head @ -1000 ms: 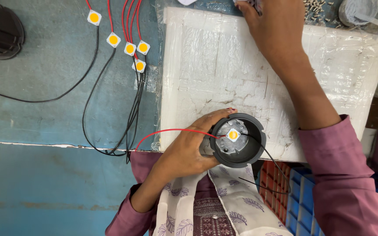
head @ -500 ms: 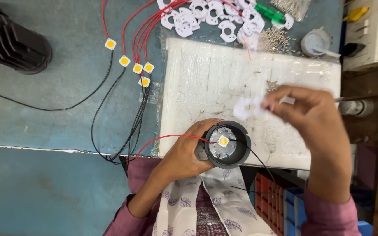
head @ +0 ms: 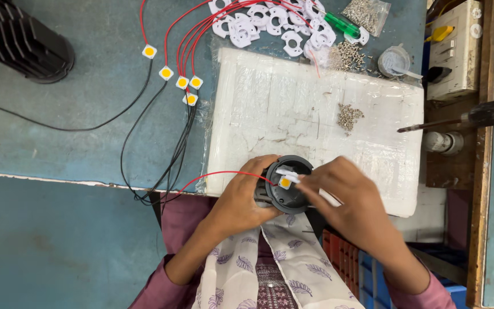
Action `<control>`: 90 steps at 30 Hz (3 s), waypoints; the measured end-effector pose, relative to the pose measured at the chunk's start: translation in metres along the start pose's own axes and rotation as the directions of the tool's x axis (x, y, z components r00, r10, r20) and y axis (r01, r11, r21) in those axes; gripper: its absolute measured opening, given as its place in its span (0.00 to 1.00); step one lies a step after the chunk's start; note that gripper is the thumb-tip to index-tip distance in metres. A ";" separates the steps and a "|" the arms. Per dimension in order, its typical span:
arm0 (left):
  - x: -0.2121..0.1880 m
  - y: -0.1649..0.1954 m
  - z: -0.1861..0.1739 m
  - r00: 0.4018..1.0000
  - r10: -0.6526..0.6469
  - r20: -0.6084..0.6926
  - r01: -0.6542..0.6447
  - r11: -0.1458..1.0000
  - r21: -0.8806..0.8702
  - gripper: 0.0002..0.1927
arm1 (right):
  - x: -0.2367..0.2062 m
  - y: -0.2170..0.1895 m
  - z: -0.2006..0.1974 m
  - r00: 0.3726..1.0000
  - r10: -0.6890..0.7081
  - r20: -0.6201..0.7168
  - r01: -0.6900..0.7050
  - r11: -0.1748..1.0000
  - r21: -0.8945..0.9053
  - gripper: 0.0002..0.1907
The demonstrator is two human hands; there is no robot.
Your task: The person places an LED chip into a black heat-sink housing, routes the red and black wires through the housing, and tightens a screw with a screwdriver to secure the LED plate. They then set the finished housing aside with a stack of completed housings and pick up the next one.
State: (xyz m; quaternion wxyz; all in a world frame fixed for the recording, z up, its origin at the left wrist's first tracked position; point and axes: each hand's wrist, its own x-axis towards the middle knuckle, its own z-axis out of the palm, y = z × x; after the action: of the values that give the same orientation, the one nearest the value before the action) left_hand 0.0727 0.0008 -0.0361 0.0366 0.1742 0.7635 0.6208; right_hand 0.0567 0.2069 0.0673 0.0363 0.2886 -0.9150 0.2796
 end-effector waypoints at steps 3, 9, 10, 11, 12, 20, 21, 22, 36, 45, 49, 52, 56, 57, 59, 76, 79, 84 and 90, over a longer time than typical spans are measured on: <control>-0.003 0.007 -0.001 1.000 -0.004 -0.003 0.004 1.000 0.013 0.47 | 0.002 -0.013 0.003 0.987 -0.100 0.124 0.116 0.985 -0.125 0.10; -0.013 0.028 -0.013 1.000 0.011 0.015 -0.013 0.995 0.102 0.47 | -0.003 -0.020 -0.007 0.959 -0.043 0.279 0.097 0.978 -0.183 0.16; -0.014 0.032 -0.016 1.000 0.001 0.007 -0.002 0.990 0.139 0.46 | -0.006 -0.022 -0.010 0.977 -0.038 0.211 0.080 0.979 -0.190 0.16; -0.013 0.037 -0.019 1.000 -0.008 -0.002 0.008 0.985 0.175 0.46 | -0.010 -0.024 -0.014 0.989 -0.035 0.143 0.063 0.979 -0.196 0.17; -0.014 0.043 -0.021 0.999 -0.032 -0.008 0.033 0.970 0.240 0.42 | -0.014 -0.027 -0.016 0.997 -0.033 0.075 0.048 0.979 -0.200 0.18; -0.019 0.106 -0.053 0.950 -0.306 -0.055 0.302 0.868 0.394 0.10 | -0.055 -0.029 0.014 0.736 0.647 0.198 -0.652 0.757 -0.046 0.29; -0.011 0.107 -0.052 0.987 -0.154 -0.037 0.156 0.896 0.416 0.10 | -0.056 -0.028 0.030 0.689 0.703 0.180 -0.714 0.700 -0.004 0.37; 0.001 0.102 -0.051 1.000 0.000 -0.015 0.007 0.901 0.434 0.12 | -0.057 -0.025 0.043 0.771 0.627 0.112 -0.636 0.770 0.062 0.39; 0.059 0.068 -0.006 0.910 0.200 0.364 -0.416 0.436 0.798 0.09 | -0.056 0.009 0.078 0.890 0.455 0.026 -0.446 0.858 0.254 0.35; 0.057 0.069 -0.010 0.899 0.186 0.396 -0.436 0.450 0.779 0.09 | -0.053 0.007 0.077 0.885 0.464 0.025 -0.453 0.848 0.276 0.34; 0.059 0.066 -0.011 0.887 0.197 0.418 -0.458 0.495 0.739 0.08 | -0.054 0.007 0.077 0.899 0.438 0.009 -0.425 0.868 0.256 0.34; 0.060 0.060 -0.015 0.867 0.176 0.466 -0.474 0.580 0.663 0.07 | -0.054 0.007 0.077 0.912 0.411 0.003 -0.400 0.885 0.238 0.35; 0.064 0.051 -0.018 0.856 0.184 0.484 -0.476 0.645 0.597 0.10 | -0.050 0.004 0.085 0.927 0.366 -0.076 -0.336 0.906 0.258 0.42; 0.065 0.049 -0.019 0.854 0.202 0.479 -0.477 0.670 0.568 0.13 | -0.049 0.002 0.089 0.923 0.371 -0.099 -0.333 0.903 0.271 0.44; 0.064 0.046 -0.020 0.854 0.213 0.474 -0.473 0.697 0.539 0.14 | -0.045 -0.002 0.097 0.907 0.412 -0.090 -0.383 0.894 0.231 0.41; 0.069 0.054 -0.022 0.831 0.238 0.502 -0.539 0.564 0.625 0.09 | -0.035 0.055 0.081 0.908 0.316 0.276 -0.404 0.837 0.369 0.54; 0.066 0.057 -0.021 0.831 0.267 0.488 -0.549 0.533 0.644 0.11 | -0.036 0.056 0.082 0.925 0.274 0.264 -0.361 0.851 0.380 0.51; 0.061 0.065 -0.015 0.852 0.225 0.473 -0.520 0.468 0.715 0.10 | -0.036 0.058 0.083 0.932 0.243 0.269 -0.331 0.874 0.357 0.46; 0.060 0.070 -0.012 0.865 0.184 0.467 -0.499 0.419 0.758 0.09 | -0.032 0.056 0.082 0.930 0.233 0.285 -0.320 0.893 0.316 0.44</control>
State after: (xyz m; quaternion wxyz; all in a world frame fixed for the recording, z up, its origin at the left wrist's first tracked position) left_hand 0.0285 0.0206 0.0436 -0.0638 0.4182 0.8990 0.1134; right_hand 0.0602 0.2176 -0.0366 -0.1679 0.1879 -0.8781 0.4067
